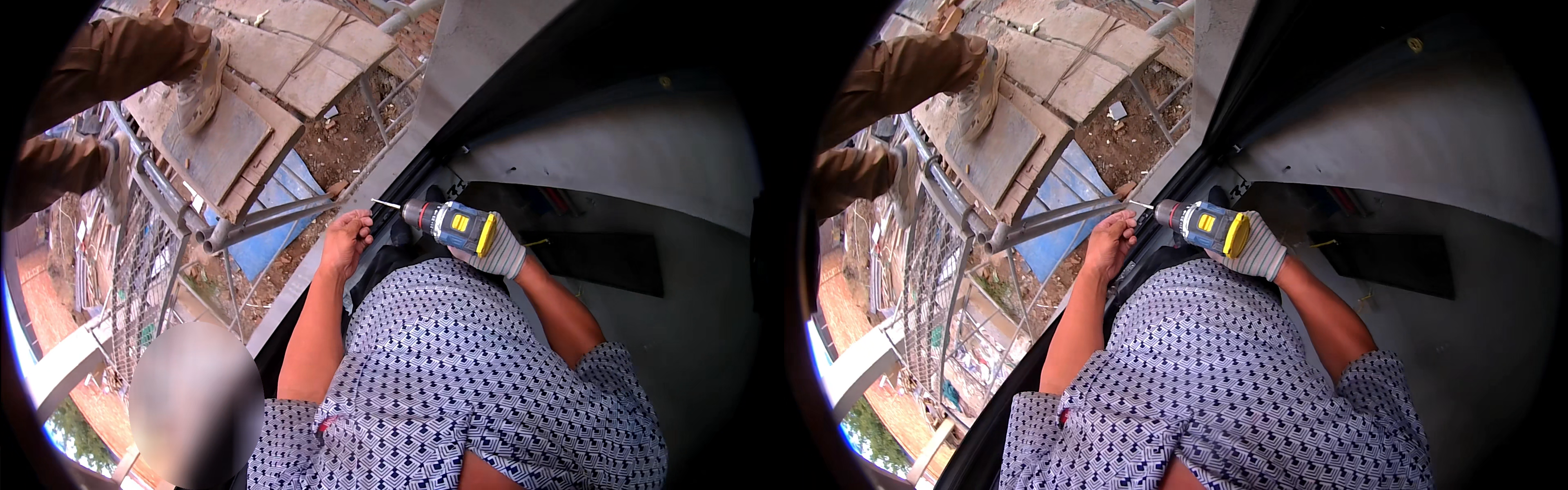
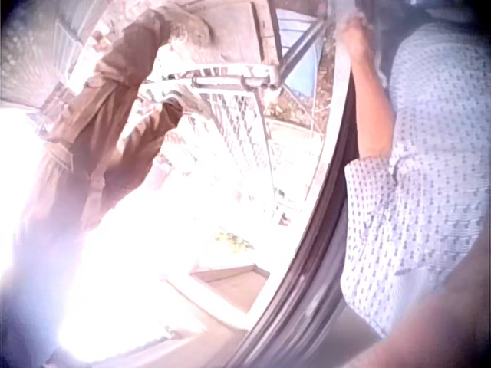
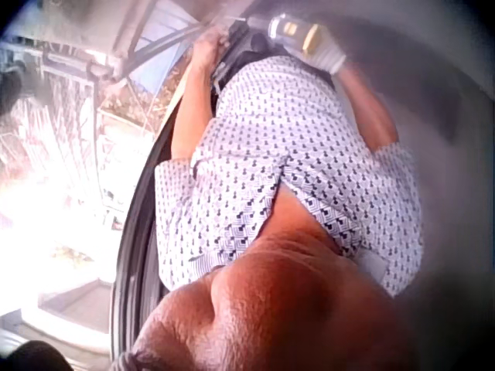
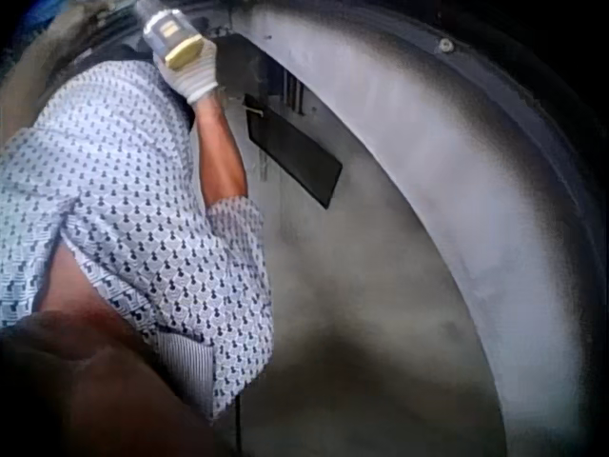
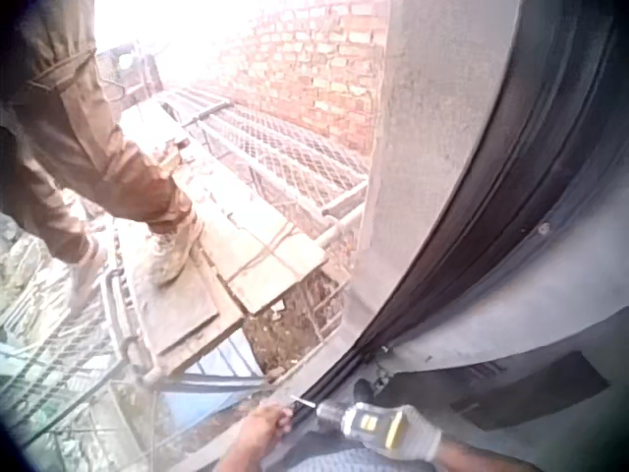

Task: The person uses a cordless drill to secure a window frame with screws. They then pick up a window screen and install it into the frame, ensuring it fits properly.

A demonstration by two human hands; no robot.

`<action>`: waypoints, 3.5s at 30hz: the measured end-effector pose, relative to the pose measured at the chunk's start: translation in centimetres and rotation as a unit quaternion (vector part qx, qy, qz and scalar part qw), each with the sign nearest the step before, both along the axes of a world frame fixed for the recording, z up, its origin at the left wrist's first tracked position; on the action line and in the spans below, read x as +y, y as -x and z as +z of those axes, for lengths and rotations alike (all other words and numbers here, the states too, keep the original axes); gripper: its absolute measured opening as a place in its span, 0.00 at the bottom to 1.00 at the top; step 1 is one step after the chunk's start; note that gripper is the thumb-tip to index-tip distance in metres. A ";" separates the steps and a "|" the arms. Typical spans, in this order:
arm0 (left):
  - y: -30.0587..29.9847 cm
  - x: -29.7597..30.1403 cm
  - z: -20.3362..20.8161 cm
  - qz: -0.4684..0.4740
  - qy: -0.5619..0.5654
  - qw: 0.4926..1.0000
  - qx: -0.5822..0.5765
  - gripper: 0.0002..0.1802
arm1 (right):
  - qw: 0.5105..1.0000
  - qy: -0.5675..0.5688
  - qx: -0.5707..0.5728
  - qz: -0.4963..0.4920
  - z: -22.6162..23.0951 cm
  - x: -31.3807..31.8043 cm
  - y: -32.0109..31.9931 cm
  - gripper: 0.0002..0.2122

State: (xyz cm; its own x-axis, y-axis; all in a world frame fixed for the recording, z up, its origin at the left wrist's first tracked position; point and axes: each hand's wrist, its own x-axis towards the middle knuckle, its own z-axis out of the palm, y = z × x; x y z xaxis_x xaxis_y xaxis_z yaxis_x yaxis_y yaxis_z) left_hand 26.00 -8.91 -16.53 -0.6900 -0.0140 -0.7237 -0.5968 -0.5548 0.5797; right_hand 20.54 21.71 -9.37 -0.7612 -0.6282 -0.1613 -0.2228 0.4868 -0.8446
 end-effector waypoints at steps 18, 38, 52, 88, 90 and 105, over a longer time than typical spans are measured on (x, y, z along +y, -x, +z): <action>-1.2 1.0 6.9 0.340 -0.225 0.901 0.149 0.11 | 0.978 0.063 0.100 0.171 4.3 -4.5 4.3 0.13; -2.4 5.2 13.1 0.508 -0.074 0.831 0.215 0.09 | 0.925 0.085 0.076 0.364 6.1 -6.8 9.7 0.22; -5.0 5.5 17.6 0.411 0.045 0.875 0.254 0.18 | 0.907 0.138 0.240 0.317 11.4 -11.0 6.8 0.07; -18.1 7.7 19.3 0.270 0.674 0.688 0.020 0.16 | 0.753 0.041 -0.049 0.655 24.2 -23.2 -6.7 0.31; -19.2 9.1 21.0 0.357 0.603 0.713 0.023 0.17 | 0.722 0.015 0.019 0.691 26.7 -24.0 -6.5 0.25; -27.1 15.3 22.2 0.548 0.534 0.633 0.117 0.16 | 0.785 0.263 -0.067 0.557 34.0 -34.3 -9.9 0.11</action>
State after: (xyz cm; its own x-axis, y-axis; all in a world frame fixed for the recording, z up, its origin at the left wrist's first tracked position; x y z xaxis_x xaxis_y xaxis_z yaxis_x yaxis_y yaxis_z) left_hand 53.12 6.39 5.64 0.0706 -0.9722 0.2232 -0.0211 0.2223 0.9748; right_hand 30.48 -12.54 24.65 0.3099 -0.8984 0.3112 -0.1551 -0.3707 -0.9157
